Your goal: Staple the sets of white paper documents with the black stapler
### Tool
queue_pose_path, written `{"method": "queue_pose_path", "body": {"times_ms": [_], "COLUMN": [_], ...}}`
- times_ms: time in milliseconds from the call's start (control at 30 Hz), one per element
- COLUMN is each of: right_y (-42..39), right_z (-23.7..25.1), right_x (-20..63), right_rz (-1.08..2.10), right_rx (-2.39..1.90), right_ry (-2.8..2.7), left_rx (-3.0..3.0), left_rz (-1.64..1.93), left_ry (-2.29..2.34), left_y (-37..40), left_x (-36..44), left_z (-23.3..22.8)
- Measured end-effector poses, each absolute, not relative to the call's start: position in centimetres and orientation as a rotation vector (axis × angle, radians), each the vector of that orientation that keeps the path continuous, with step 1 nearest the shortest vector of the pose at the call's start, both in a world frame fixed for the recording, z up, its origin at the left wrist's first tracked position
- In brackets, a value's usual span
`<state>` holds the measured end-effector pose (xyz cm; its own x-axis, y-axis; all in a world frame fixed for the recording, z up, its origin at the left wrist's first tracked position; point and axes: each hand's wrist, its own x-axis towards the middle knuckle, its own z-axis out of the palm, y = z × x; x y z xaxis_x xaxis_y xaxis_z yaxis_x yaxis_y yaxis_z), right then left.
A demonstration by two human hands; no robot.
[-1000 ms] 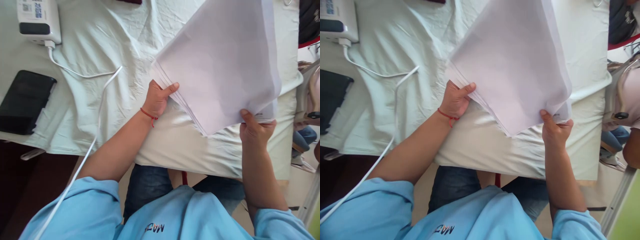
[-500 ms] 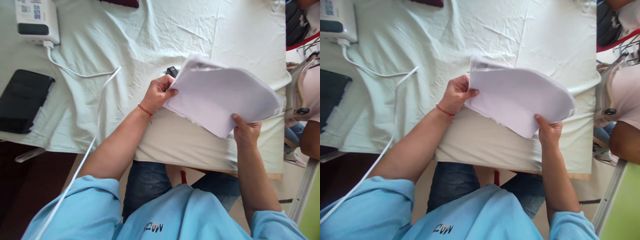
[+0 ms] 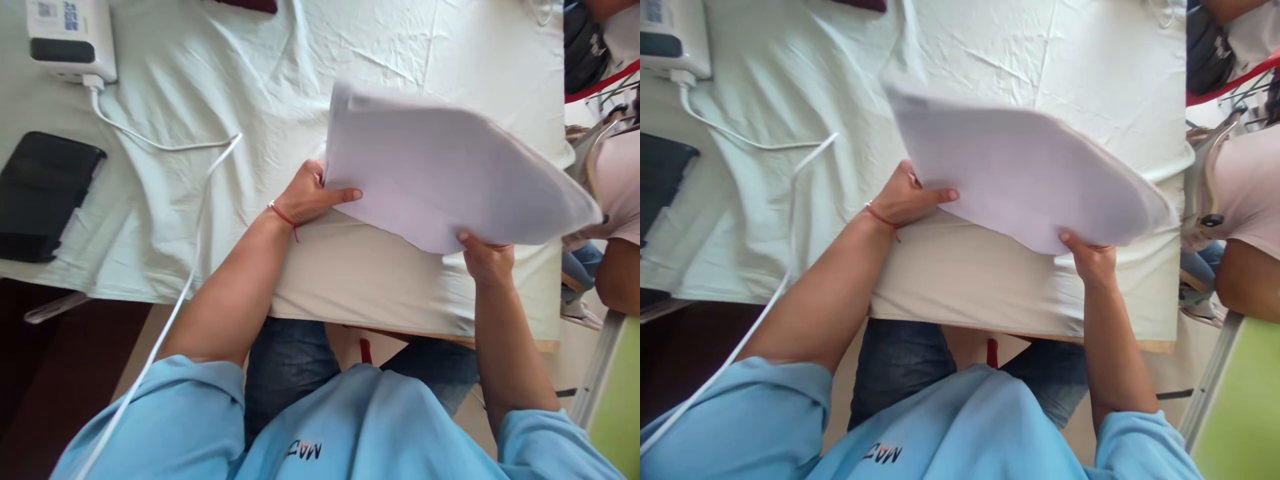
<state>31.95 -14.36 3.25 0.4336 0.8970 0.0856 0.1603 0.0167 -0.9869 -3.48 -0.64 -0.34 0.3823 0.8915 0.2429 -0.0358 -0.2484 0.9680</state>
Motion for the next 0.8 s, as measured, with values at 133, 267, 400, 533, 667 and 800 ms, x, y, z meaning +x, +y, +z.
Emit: {"method": "queue_pose_path", "body": {"times_ms": [133,267,400,533,667,800], "right_y": [-14.4,-14.4,-14.5,-14.3,-14.7,-16.6], "right_z": [3.3,3.2,3.2,3.0,3.0,3.3], "right_x": [31.5,32.5,32.0,30.2,29.5,29.8], "right_rz": [0.756,0.809,0.848,0.83,0.836,0.948], "right_rx": [-1.385,-1.499,-1.488,-1.486,-1.556,-1.66], "right_ry": [-1.017,-0.98,-0.932,-0.854,-0.743,-0.558], "left_rx": [1.432,1.429,1.378,1.326,1.344,1.474], "left_rz": [1.041,0.921,0.862,0.85,0.839,0.838], "left_ry": [0.697,0.693,0.677,0.764,0.778,0.786], "left_y": [-0.9,-0.8,-0.9,-1.1,-0.7,-0.3], "left_x": [-3.3,-3.5,-3.5,-3.2,-2.9,-2.8], "left_z": [0.0,0.2,0.6,0.6,0.3,0.5]}}
